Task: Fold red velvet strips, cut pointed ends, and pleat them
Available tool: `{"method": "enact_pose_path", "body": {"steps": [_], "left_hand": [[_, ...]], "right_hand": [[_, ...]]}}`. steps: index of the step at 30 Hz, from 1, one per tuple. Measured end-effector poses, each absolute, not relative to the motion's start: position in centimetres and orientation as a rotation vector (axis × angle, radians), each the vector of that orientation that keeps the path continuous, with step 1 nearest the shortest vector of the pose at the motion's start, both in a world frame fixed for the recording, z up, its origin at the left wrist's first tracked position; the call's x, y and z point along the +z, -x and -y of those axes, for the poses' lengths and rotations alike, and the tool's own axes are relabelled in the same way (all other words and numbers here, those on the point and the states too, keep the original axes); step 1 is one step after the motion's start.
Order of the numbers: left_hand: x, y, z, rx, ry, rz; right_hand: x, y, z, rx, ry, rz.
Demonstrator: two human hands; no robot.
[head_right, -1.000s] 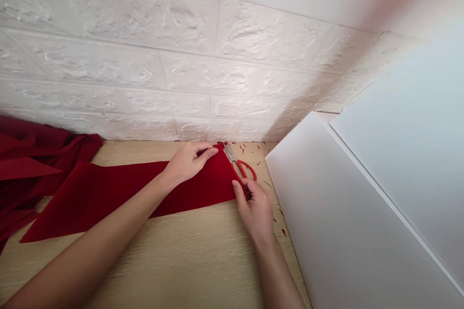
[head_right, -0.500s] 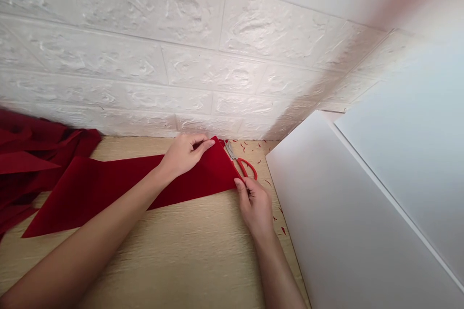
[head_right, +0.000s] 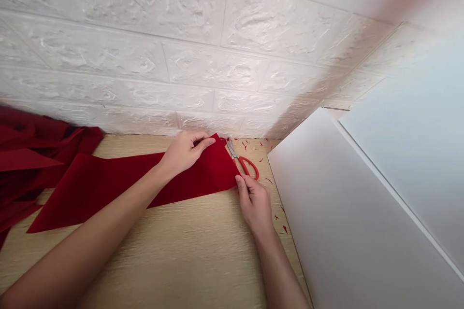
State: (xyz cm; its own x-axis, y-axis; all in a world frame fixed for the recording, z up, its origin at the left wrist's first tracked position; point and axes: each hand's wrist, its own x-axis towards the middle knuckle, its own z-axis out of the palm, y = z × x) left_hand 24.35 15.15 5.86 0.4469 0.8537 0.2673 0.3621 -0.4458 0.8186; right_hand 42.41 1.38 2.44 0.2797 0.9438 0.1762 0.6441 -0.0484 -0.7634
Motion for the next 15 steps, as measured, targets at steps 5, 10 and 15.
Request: {"method": "enact_pose_path", "body": {"steps": [5,10,15], "left_hand": [[5.88,-24.34,-15.2,0.905,-1.95,-0.984],[5.73,-24.45,-15.12,0.913,-1.894,-0.977],[5.75,-24.44,-14.97,0.908,-1.865,-0.983]], "right_hand": [[2.38,-42.59,-1.3,0.492,1.793,1.406],[2.63,-42.62,-1.41,0.521,1.777,1.396],[2.77,-42.53,-1.48,0.453,1.764,1.421]]}}
